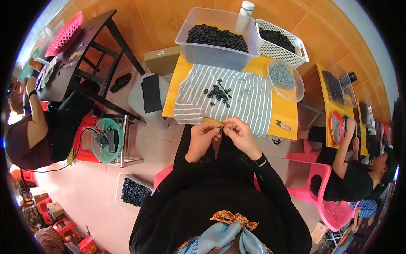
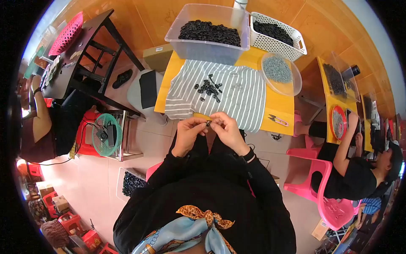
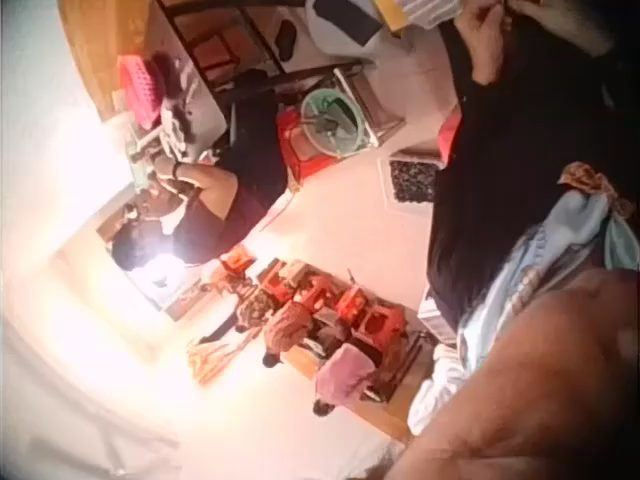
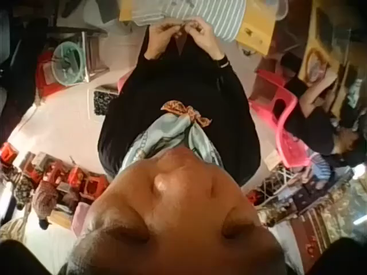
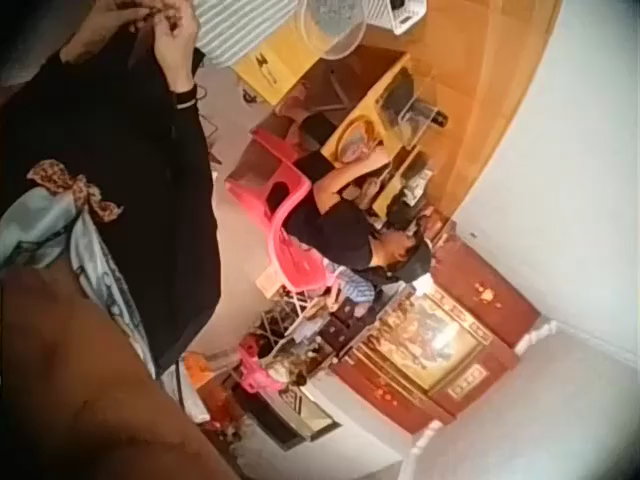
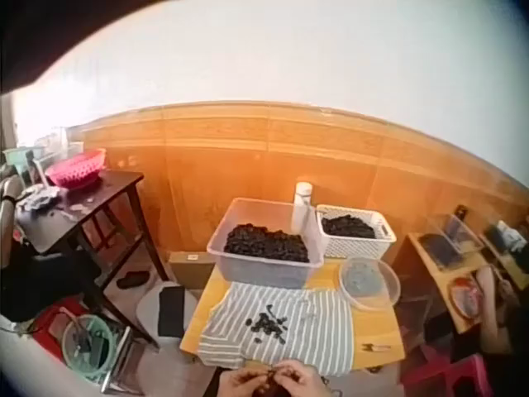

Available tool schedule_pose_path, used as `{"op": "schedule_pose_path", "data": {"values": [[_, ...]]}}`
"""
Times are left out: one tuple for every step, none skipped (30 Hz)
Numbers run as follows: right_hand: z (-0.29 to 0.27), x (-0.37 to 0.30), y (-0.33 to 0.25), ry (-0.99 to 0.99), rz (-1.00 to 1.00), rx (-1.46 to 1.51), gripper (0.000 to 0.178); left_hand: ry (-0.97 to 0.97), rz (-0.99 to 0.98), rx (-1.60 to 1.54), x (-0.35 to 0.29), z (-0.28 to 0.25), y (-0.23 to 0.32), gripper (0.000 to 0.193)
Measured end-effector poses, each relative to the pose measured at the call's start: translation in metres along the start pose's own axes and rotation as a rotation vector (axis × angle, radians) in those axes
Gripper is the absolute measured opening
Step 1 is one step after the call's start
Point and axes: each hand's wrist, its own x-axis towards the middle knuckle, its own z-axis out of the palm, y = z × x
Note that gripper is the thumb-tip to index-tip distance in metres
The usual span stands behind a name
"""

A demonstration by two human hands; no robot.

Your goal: Assembling small black plastic or rubber components at a workstation.

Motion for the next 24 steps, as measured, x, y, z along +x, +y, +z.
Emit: {"op": "schedule_pose_path", "data": {"values": [[-0.002,0.008,0.0,0.022,0.031,-0.142,0.019,0.027,0.013,-0.03,0.0,-0.003,-0.002,0.013],[-0.003,0.017,-0.001,0.044,0.061,-0.285,0.016,0.054,0.027,-0.061,0.0,-0.007,-0.003,0.013],[-0.005,0.03,-0.006,0.088,-0.04,-0.334,0.016,0.054,0.029,-0.066,0.001,-0.007,0.002,0.013],[-0.006,0.044,-0.004,0.125,-0.136,-0.552,0.017,0.086,0.03,-0.093,0.001,-0.01,0.004,0.013],[-0.007,0.058,-0.002,0.162,-0.233,-0.768,0.017,0.118,0.032,-0.12,0.0,-0.013,0.007,0.013],[-0.006,0.071,-0.002,0.159,-0.239,-0.771,0.017,0.119,0.038,-0.122,0.0,-0.016,0.009,0.013],[-0.004,0.083,-0.003,0.192,-0.25,-0.895,0.017,0.124,0.035,-0.129,-0.001,-0.017,0.011,0.012],[-0.003,0.091,-0.003,0.226,-0.26,-1.02,0.016,0.128,0.032,-0.136,-0.001,-0.019,0.013,0.012],[-0.001,0.098,-0.002,0.22,-0.267,-1.022,0.016,0.132,0.038,-0.139,-0.002,-0.021,0.013,0.012],[-0.001,0.103,0.001,0.185,-0.243,-1.105,0.016,0.139,0.049,-0.148,-0.002,-0.023,0.013,0.012],[-0.001,0.107,0.003,0.15,-0.216,-1.189,0.017,0.145,0.058,-0.158,-0.002,-0.024,0.012,0.012],[0.002,0.108,0.005,0.146,-0.195,-1.214,0.016,0.152,0.063,-0.163,-0.003,-0.027,0.012,0.012],[0.002,0.107,0.006,0.139,-0.199,-1.217,0.016,0.161,0.063,-0.164,-0.003,-0.029,0.011,0.012],[0.002,0.103,0.008,0.106,-0.195,-1.199,0.016,0.169,0.062,-0.165,-0.003,-0.031,0.011,0.012],[0.004,0.098,0.007,0.068,-0.188,-1.179,0.015,0.178,0.062,-0.171,-0.004,-0.032,0.011,0.012],[0.004,0.093,0.004,0.041,-0.144,-1.189,0.016,0.179,0.062,-0.173,-0.003,-0.033,0.012,0.012],[0.003,0.089,0.004,0.032,-0.143,-1.19,0.016,0.179,0.062,-0.174,-0.003,-0.033,0.012,0.012],[-0.001,0.085,0.003,0.037,-0.123,-1.102,0.017,0.179,0.058,-0.178,-0.003,-0.033,0.012,0.012],[-0.003,0.082,0.002,0.044,-0.103,-1.014,0.018,0.175,0.053,-0.182,-0.002,-0.032,0.013,0.012],[-0.003,0.08,0.002,0.074,-0.093,-1.026,0.021,0.171,0.049,-0.184,-0.003,-0.031,0.012,0.012],[-0.002,0.078,-0.002,0.077,-0.089,-1.025,0.021,0.168,0.045,-0.183,-0.003,-0.03,0.011,0.012],[0.001,0.077,-0.007,0.038,-0.143,-1.078,0.021,0.163,0.05,-0.181,-0.003,-0.03,0.009,0.013],[0.003,0.077,-0.009,-0.001,-0.198,-1.131,0.021,0.157,0.056,-0.179,-0.003,-0.029,0.008,0.015],[0.004,0.076,-0.009,-0.036,-0.249,-1.18,0.019,0.151,0.054,-0.173,-0.002,-0.027,0.008,0.015]]}}
